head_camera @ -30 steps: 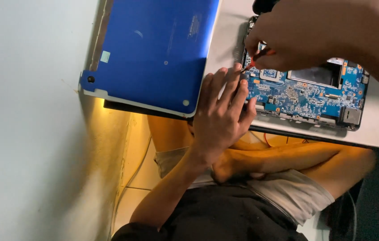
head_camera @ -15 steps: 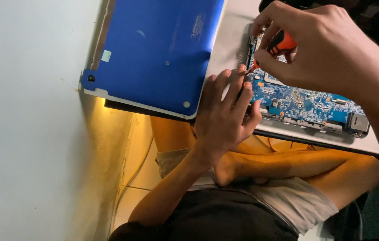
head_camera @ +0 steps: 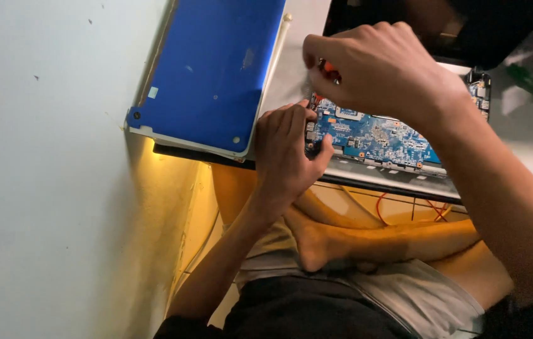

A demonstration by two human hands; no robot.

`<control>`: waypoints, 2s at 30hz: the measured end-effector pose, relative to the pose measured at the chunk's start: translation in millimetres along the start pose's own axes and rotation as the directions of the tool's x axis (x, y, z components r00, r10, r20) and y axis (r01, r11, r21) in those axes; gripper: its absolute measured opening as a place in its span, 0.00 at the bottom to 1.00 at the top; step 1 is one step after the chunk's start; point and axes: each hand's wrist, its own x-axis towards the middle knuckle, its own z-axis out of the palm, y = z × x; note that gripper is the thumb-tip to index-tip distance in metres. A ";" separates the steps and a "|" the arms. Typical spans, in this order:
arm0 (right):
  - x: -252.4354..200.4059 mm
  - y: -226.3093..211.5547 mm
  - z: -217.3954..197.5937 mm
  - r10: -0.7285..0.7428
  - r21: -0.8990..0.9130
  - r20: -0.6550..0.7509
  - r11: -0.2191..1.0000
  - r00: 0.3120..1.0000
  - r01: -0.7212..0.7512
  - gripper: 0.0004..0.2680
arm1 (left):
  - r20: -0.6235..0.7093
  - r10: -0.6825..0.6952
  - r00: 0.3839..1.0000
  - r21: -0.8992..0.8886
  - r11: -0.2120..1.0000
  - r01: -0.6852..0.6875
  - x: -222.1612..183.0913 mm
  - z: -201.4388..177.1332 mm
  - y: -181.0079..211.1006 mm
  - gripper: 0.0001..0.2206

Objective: Disassembling a laptop to remove the motherboard using a screwdriver.

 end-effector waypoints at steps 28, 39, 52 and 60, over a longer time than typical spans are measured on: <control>1.6 -4.6 1.6 -0.045 0.241 -0.027 0.969 0.999 0.050 0.15 | 0.048 0.073 0.996 -0.283 0.957 -0.057 11.4 51.3 -54.5 0.35; 5.2 -2.2 -5.0 -0.027 0.207 0.046 0.978 0.999 0.017 0.19 | -0.027 0.084 0.996 -0.306 0.948 -0.088 12.0 44.4 -48.4 0.41; 6.5 -1.2 1.5 0.009 0.117 0.023 0.993 1.000 -0.011 0.28 | 0.082 -0.017 0.997 -0.327 0.944 0.043 18.5 30.8 -38.9 0.22; 3.8 2.7 2.7 -0.038 0.218 -0.078 0.974 0.996 0.055 0.18 | 0.041 0.026 0.999 -0.327 0.945 -0.011 24.5 25.9 -34.3 0.23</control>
